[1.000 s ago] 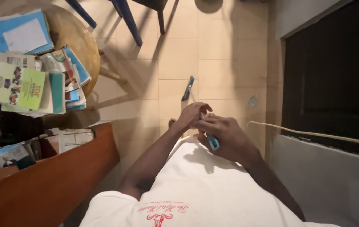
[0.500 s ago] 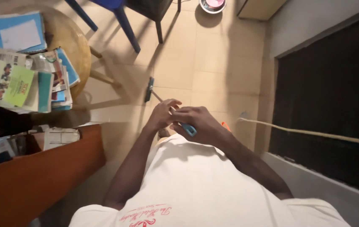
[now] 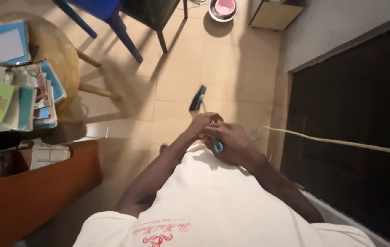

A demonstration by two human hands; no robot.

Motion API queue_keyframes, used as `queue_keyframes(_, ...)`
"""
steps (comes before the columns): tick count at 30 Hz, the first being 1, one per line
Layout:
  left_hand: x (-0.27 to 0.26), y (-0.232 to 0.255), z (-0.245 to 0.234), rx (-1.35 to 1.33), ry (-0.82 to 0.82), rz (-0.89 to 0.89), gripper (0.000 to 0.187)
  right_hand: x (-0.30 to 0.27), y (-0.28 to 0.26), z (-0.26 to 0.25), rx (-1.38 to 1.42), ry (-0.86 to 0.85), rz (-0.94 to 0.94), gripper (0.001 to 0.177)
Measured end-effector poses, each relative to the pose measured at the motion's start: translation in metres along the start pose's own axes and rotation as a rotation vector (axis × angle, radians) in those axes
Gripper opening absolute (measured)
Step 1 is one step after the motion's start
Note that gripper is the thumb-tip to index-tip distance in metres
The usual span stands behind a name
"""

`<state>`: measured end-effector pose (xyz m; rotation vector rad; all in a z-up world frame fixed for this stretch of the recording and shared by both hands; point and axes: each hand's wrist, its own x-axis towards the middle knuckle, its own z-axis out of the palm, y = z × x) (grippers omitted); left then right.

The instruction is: Sweeping the floor with a broom.

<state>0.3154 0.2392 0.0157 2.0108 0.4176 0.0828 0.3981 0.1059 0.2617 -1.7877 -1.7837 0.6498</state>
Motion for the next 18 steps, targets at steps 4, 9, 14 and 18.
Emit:
queue_keyframes(4, 0.015, 0.042, 0.005, -0.022, -0.006, -0.043, 0.029, -0.011, 0.001, -0.027, 0.005, 0.015, 0.028, 0.021)
queue_keyframes(9, 0.014, 0.076, -0.014, -0.076, 0.057, -0.173, 0.028, -0.008, -0.005, -0.053, 0.026, 0.017, 0.006, 0.025)
queue_keyframes(14, 0.002, 0.078, -0.036, 0.039, 0.223, -0.146, 0.032, 0.0, 0.008, -0.053, 0.115, 0.081, -0.069, 0.025)
queue_keyframes(18, -0.001, 0.061, -0.055, 0.021, 0.271, -0.215, 0.033, 0.021, 0.018, -0.043, 0.134, 0.062, -0.099, 0.024)
